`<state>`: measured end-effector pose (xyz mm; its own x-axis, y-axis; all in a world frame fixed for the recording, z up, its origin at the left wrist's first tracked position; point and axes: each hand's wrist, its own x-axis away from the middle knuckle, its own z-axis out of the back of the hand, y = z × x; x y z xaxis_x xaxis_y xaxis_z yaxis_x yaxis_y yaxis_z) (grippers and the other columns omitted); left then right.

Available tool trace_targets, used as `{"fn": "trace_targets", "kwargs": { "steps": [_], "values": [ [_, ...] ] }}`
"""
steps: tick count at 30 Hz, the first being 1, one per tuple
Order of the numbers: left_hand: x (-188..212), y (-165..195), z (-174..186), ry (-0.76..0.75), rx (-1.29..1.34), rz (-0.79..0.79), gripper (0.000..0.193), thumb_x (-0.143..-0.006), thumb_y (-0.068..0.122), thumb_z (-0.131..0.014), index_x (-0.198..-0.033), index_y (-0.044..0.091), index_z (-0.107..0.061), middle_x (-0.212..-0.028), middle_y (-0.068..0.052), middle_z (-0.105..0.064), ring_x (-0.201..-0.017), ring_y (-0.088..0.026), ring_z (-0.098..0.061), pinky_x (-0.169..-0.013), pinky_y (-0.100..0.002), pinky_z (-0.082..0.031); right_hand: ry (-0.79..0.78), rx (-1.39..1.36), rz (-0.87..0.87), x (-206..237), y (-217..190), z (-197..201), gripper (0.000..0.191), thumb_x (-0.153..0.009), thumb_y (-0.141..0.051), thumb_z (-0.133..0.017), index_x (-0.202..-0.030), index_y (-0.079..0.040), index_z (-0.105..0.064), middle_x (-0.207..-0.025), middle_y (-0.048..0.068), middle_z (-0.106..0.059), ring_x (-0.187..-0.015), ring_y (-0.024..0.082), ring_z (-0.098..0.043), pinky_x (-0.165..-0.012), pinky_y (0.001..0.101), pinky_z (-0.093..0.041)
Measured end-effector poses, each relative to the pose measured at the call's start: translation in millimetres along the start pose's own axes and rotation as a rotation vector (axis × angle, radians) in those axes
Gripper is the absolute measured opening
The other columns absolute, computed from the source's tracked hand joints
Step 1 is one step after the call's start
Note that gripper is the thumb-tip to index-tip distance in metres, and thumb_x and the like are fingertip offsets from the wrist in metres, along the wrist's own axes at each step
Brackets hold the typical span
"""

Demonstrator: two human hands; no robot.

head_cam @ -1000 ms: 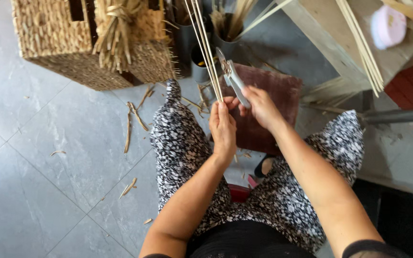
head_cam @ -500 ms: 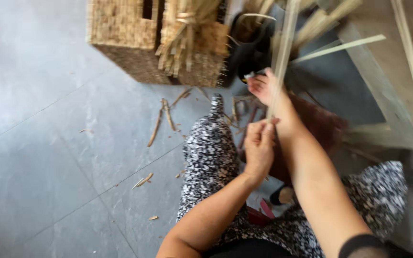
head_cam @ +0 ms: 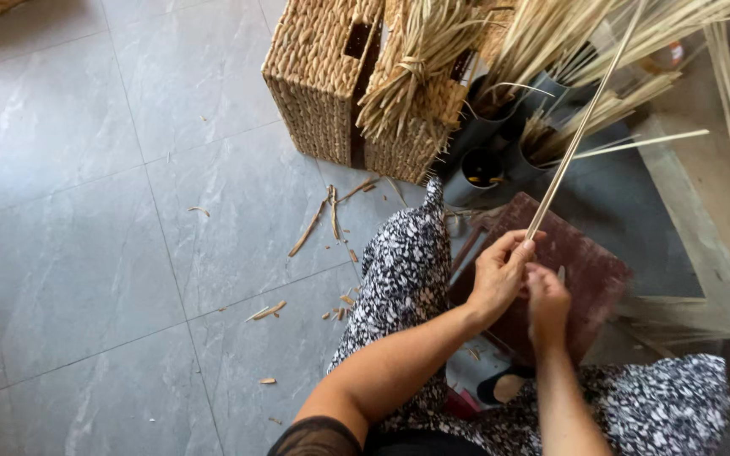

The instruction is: The person sits on the floor with a small cutting board across their lap and splits long thin bamboo strips into narrower slivers using a knife, then trims the slivers to length with shears and the knife. Finished thin sticks are set aside on the board while offcuts drop to the floor.

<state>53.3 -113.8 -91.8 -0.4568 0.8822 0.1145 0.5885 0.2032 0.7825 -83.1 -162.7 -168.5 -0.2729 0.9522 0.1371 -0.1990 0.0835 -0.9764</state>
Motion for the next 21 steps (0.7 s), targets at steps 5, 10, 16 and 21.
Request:
{"fn": "trace_targets", "kwargs": {
  "steps": [5, 10, 16, 21],
  "values": [
    [31, -23, -14, 0.012, -0.054, 0.007, 0.021, -0.108, 0.016, -0.059, -0.121, 0.007, -0.071, -0.083, 0.008, -0.057, -0.066, 0.0, -0.044, -0.053, -0.017, -0.035, -0.227, 0.813, 0.16, 94, 10, -12, 0.032, -0.088, -0.024, -0.07, -0.112, -0.003, -0.07, -0.109, 0.02, -0.073, -0.107, 0.037, -0.069, -0.088, 0.0452, -0.054],
    [60, -28, -17, -0.017, -0.215, -0.053, 0.02, -0.107, 0.016, -0.059, -0.121, 0.008, -0.072, -0.081, 0.007, -0.059, -0.067, -0.001, -0.046, -0.056, -0.018, -0.038, -0.107, 1.249, 0.612, 143, 15, -25, 0.067, -0.07, -0.032, -0.075, -0.129, -0.003, -0.061, -0.131, 0.021, -0.059, -0.129, 0.043, -0.049, -0.1, 0.0545, -0.042],
    [89, -25, -16, -0.082, -0.231, -0.137, 0.019, -0.109, 0.015, -0.059, -0.12, 0.006, -0.072, -0.085, 0.005, -0.06, -0.077, -0.001, -0.054, -0.065, -0.02, -0.046, 0.145, 1.361, 0.76, 148, 1, -6, 0.051, -0.089, -0.028, -0.065, -0.135, -0.008, -0.059, -0.141, 0.014, -0.056, -0.137, 0.032, -0.049, -0.104, 0.0498, -0.044],
    [112, -24, -5, -0.094, -0.229, -0.037, 0.021, -0.108, 0.016, -0.056, -0.118, 0.005, -0.07, -0.08, 0.005, -0.058, -0.07, -0.003, -0.051, -0.061, -0.021, -0.044, 0.183, 1.482, 0.751, 160, -15, -1, 0.044, -0.088, -0.021, -0.064, -0.132, -0.019, -0.06, -0.139, 0.004, -0.058, -0.132, 0.027, -0.053, -0.097, 0.0455, -0.046]
  ]
}}
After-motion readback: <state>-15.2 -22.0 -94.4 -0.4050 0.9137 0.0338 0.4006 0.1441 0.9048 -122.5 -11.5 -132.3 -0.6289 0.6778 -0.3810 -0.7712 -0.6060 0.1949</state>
